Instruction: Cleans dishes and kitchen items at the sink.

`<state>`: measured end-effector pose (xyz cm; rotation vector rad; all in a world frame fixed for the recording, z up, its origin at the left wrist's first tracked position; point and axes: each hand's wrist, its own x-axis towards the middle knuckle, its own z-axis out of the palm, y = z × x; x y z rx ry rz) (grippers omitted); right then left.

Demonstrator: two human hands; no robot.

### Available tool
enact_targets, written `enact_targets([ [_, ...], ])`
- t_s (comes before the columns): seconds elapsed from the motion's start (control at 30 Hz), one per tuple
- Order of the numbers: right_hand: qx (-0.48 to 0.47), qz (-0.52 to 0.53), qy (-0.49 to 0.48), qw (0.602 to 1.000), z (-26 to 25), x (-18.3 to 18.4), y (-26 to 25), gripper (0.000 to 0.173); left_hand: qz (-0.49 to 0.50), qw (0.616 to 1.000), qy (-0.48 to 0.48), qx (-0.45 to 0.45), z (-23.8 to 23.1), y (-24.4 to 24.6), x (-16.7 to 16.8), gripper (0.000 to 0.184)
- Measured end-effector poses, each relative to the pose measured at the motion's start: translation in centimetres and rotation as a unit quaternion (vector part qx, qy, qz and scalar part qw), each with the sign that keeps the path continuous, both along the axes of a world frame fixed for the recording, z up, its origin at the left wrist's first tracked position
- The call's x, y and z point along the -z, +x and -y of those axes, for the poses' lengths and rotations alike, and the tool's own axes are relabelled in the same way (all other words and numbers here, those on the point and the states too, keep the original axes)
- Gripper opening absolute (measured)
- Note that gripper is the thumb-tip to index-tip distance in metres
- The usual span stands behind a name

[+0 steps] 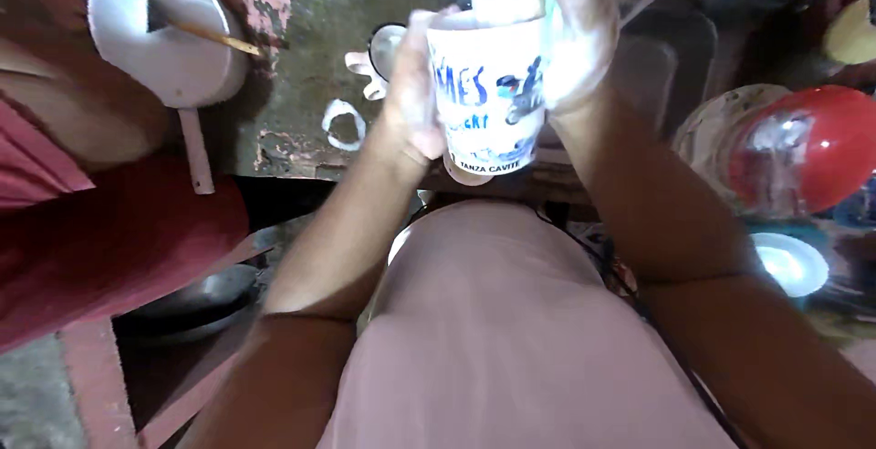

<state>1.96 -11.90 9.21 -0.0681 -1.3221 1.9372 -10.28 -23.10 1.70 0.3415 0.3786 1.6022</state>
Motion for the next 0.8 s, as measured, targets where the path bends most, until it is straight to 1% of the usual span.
enact_targets([
  [0.03, -0.019, -0.004, 0.008, 1.000, 0.4, 0.0, -0.3, 0.012, 0.010, 1.000, 0.027, 0.000, -0.4, 0.0, 2.6, 0.059],
  [0.07, -0.022, -0.003, 0.015, 1.000, 1.0, 0.0, -0.6, 0.013, 0.005, 0.999, 0.019, -0.025, -0.5, 0.1, 3.8, 0.058],
  [0.1, -0.001, 0.007, 0.017, 1.000, 1.8, -0.2, -0.8, 0.017, -0.007, 0.998, 0.007, -0.055, -0.4, 0.2, 4.2, 0.055],
  [0.13, 0.030, 0.015, -0.002, 0.999, 2.6, -0.3, -1.0, 0.022, -0.024, 0.997, 0.003, -0.078, -0.2, 0.0, 3.9, 0.053],
  [0.17, 0.063, 0.023, -0.032, 0.997, 3.1, -0.4, -1.2, 0.026, -0.047, 0.994, -0.012, -0.100, 0.2, -0.2, 2.7, 0.050],
  [0.2, 0.092, 0.036, -0.061, 0.993, 3.5, -0.4, -1.6, 0.030, -0.085, 0.987, -0.052, -0.129, 0.8, -0.3, 0.3, 0.045],
  [0.23, 0.118, 0.049, -0.084, 0.988, 3.8, -0.6, -2.0, 0.033, -0.143, 0.967, -0.130, -0.164, 1.3, -0.1, -2.9, 0.040],
  [0.27, 0.134, 0.071, -0.093, 0.984, 4.3, -0.9, -2.3, 0.036, -0.202, 0.945, -0.178, -0.185, 1.7, -0.4, -4.7, 0.036],
  [0.3, 0.139, 0.092, -0.086, 0.982, 4.8, -1.1, -2.7, 0.039, -0.249, 0.928, -0.195, -0.197, 2.2, -1.1, -5.2, 0.034],
  [0.33, 0.146, 0.118, -0.061, 0.980, 5.6, -1.1, -3.2, 0.041, -0.269, 0.920, -0.194, -0.210, 2.6, -1.9, -5.0, 0.033],
  [0.37, 0.145, 0.137, -0.011, 0.980, 6.5, -0.7, -3.3, 0.039, -0.265, 0.918, -0.193, -0.225, 2.9, -2.6, -5.0, 0.031],
  [0.4, 0.148, 0.155, 0.048, 0.976, 7.5, -0.1, -3.3, 0.037, -0.241, 0.919, -0.197, -0.241, 3.2, -3.2, -5.6, 0.030],
  [0.43, 0.145, 0.167, 0.098, 0.970, 8.6, 0.7, -3.3, 0.041, -0.200, 0.922, -0.206, -0.260, 3.3, -3.7, -6.4, 0.032],
  [0.47, 0.138, 0.174, 0.139, 0.965, 9.5, 1.7, -3.3, 0.052, -0.168, 0.920, -0.220, -0.278, 3.3, -4.3, -7.3, 0.032],
  [0.5, 0.133, 0.176, 0.156, 0.963, 10.3, 2.7, -3.4, 0.070, -0.162, 0.913, -0.231, -0.294, 3.3, -4.9, -7.7, 0.030],
  [0.53, 0.126, 0.174, 0.155, 0.964, 10.7, 3.3, -3.6, 0.085, -0.176, 0.906, -0.233, -0.307, 3.3, -5.3, -7.2, 0.028],
  [0.57, 0.119, 0.177, 0.159, 0.964, 10.8, 3.4, -3.7, 0.094, -0.195, 0.901, -0.217, -0.320, 3.2, -5.6, -5.8, 0.029],
  [0.6, 0.131, 0.200, 0.188, 0.953, 10.6, 3.2, -3.8, 0.100, -0.220, 0.898, -0.207, -0.321, 3.3, -5.7, -4.8, 0.033],
  [0.63, 0.158, 0.231, 0.226, 0.933, 10.4, 2.9, -3.9, 0.105, -0.234, 0.893, -0.209, -0.324, 3.2, -5.7, -4.2, 0.036],
  [0.67, 0.179, 0.255, 0.253, 0.916, 10.3, 2.6, -4.0, 0.107, -0.238, 0.889, -0.217, -0.327, 2.9, -5.6, -4.0, 0.037],
  [0.7, 0.184, 0.275, 0.260, 0.907, 10.2, 2.3, -4.1, 0.107, -0.242, 0.887, -0.227, -0.320, 2.8, -5.7, -4.1, 0.039],
  [0.77, 0.169, 0.299, 0.252, 0.905, 9.9, 2.3, -3.8, 0.107, -0.284, 0.886, -0.229, -0.286, 2.7, -6.1, -4.3, 0.043],
  [0.8, 0.161, 0.305, 0.246, 0.906, 9.5, 2.3, -3.4, 0.106, -0.315, 0.888, -0.222, -0.250, 2.9, -6.5, -4.3, 0.048],
])
